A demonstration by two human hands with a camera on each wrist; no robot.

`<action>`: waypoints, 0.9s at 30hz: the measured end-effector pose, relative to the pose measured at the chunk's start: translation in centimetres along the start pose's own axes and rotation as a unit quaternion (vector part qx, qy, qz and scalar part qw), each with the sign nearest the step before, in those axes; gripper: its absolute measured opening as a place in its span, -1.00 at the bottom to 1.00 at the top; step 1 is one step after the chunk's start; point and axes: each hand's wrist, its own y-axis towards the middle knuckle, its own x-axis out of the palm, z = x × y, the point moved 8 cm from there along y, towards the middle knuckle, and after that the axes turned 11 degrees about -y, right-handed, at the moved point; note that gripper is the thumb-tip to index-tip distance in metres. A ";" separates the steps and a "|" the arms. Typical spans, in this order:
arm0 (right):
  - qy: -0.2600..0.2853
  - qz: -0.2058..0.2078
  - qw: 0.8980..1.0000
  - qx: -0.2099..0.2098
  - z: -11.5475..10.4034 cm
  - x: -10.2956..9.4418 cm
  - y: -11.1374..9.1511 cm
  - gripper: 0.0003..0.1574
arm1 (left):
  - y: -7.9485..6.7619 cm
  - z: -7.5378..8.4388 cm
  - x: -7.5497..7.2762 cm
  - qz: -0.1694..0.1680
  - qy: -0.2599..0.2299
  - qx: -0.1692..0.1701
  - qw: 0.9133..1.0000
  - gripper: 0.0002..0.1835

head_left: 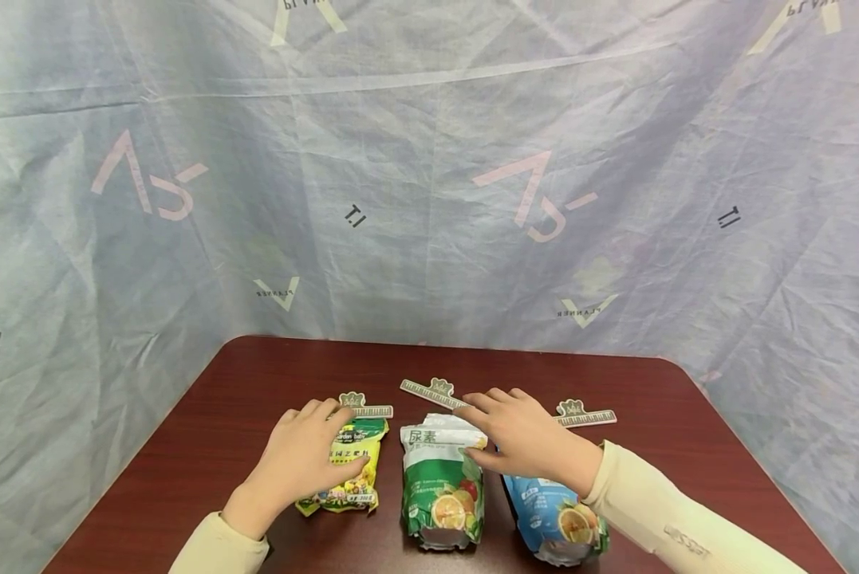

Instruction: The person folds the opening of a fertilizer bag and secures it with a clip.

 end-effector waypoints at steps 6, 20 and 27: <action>-0.002 0.013 1.000 -0.010 -0.3 0.3 0.9 -0.43 | 0.1 -0.9 0.3 -0.005 -0.002 -0.014 1.000 -0.31; -0.022 0.025 0.999 -0.022 -0.4 1.1 3.0 -0.51 | 0.3 -2.7 1.2 -0.016 -0.019 -0.040 0.999 -0.32; -0.023 0.021 0.999 -0.027 -0.7 2.0 3.7 -0.52 | 0.2 -3.8 1.8 -0.026 -0.036 -0.056 0.997 -0.33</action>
